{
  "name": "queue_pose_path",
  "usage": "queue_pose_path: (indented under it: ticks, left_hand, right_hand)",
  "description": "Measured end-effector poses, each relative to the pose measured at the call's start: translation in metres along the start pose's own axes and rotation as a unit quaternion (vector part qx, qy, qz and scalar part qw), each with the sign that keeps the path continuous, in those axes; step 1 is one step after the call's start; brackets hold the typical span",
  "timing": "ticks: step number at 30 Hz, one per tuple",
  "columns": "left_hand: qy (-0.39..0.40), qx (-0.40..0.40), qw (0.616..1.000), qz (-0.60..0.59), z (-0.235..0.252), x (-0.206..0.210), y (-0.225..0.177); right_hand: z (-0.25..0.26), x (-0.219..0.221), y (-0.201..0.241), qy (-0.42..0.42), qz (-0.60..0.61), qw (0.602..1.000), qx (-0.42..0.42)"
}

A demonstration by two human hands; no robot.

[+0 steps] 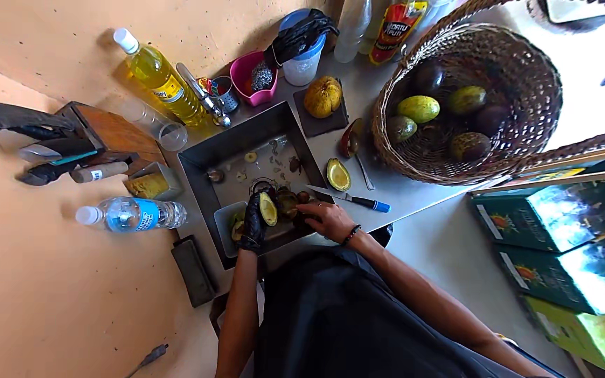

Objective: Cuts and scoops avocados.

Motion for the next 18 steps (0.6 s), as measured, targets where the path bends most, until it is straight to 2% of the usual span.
queue_pose_path:
  ticks: [2,4,6,8,10,15,18]
  left_hand:
    - [-0.027,-0.005,0.998,-0.059,-0.002,-0.001,-0.003]
    - [-0.046,-0.017,0.994,-0.096,-0.003,0.001,-0.003]
    - [-0.069,-0.037,0.992,-0.099,-0.004,0.003,0.002]
    - [-0.082,-0.046,0.991,-0.093,-0.006,0.004,0.006]
    - [-0.083,-0.052,0.988,-0.120,-0.005,0.008,0.011]
    - [-0.071,-0.072,0.983,-0.153,0.001,0.032,0.013]
    - [-0.089,-0.076,0.980,-0.162,0.002,0.038,0.007]
  right_hand:
    - [-0.015,-0.024,-0.001,-0.128,-0.006,0.992,0.010]
    - [-0.036,-0.057,-0.008,-0.275,-0.024,0.960,0.033]
    - [-0.049,-0.087,-0.029,-0.325,-0.037,0.938,0.118]
    - [-0.049,-0.103,-0.058,-0.299,-0.053,0.926,0.224]
    - [-0.044,-0.106,-0.084,-0.271,-0.070,0.916,0.288]
    - [-0.035,-0.107,-0.104,-0.279,-0.134,0.908,0.283]
    - [-0.038,-0.112,-0.099,-0.241,-0.085,0.904,0.344]
Point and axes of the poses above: each hand's wrist, its own z-axis towards the middle knuckle, its own x-axis out of the palm, y = z × x, the point moved 10 cm from there along z, towards the middle knuckle, and after that the axes turned 3 degrees about y, right-handed, at the moved point
